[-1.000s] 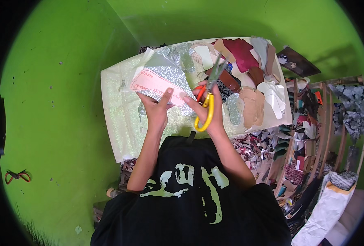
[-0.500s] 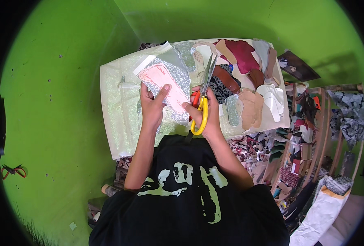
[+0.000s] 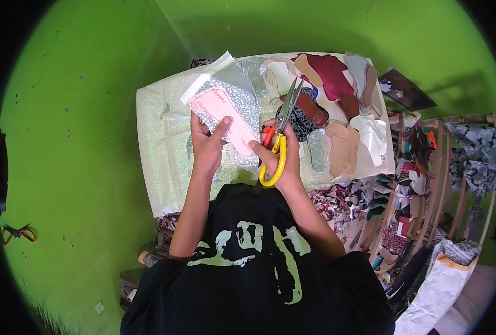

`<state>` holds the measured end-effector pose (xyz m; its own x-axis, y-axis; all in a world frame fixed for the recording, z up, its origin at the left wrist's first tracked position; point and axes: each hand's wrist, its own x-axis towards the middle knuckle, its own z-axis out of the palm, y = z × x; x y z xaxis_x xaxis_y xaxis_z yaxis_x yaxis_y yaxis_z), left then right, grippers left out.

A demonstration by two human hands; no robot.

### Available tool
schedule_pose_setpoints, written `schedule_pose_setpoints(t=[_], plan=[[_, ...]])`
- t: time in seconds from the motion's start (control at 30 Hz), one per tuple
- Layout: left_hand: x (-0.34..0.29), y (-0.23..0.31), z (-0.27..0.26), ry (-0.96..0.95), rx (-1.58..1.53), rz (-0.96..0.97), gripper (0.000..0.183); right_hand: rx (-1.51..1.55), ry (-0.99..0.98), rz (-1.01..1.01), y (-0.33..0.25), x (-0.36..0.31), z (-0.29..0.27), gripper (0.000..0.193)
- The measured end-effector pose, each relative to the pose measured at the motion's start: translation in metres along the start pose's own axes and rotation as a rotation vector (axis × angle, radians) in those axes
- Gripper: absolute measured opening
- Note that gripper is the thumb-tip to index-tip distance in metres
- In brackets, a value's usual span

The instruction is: Cutting out shoe component shapes from leather or synthetic material using scissors.

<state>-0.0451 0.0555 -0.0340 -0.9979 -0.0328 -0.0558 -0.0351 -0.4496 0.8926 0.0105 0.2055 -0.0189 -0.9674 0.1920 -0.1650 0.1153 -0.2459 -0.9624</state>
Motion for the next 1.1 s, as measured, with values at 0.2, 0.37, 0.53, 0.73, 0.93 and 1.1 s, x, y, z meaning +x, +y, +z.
schedule_pose_setpoints(t=[0.2,0.37,0.53,0.73,0.93,1.1], plan=[[0.0,0.001,-0.003,-0.033,0.0,-0.012,0.064,-0.047,-0.014,-0.036,0.0,-0.001,-0.001,0.049],[0.001,-0.002,-0.008,-0.045,0.0,-0.015,0.065,-0.05,-0.027,-0.006,0.001,-0.004,-0.003,0.049],[0.001,-0.005,-0.009,-0.05,-0.018,-0.004,0.066,-0.044,-0.031,0.013,0.002,-0.006,-0.004,0.049],[0.0,-0.005,-0.008,-0.057,-0.031,0.011,0.065,-0.022,-0.018,0.009,0.004,-0.008,-0.004,0.049],[0.0,-0.004,-0.012,-0.097,-0.001,-0.004,0.063,-0.044,0.018,0.011,0.0,-0.006,-0.003,0.048],[-0.003,0.004,-0.015,-0.352,0.166,-0.051,0.062,-0.021,0.132,-0.124,-0.016,0.013,0.001,0.043]])
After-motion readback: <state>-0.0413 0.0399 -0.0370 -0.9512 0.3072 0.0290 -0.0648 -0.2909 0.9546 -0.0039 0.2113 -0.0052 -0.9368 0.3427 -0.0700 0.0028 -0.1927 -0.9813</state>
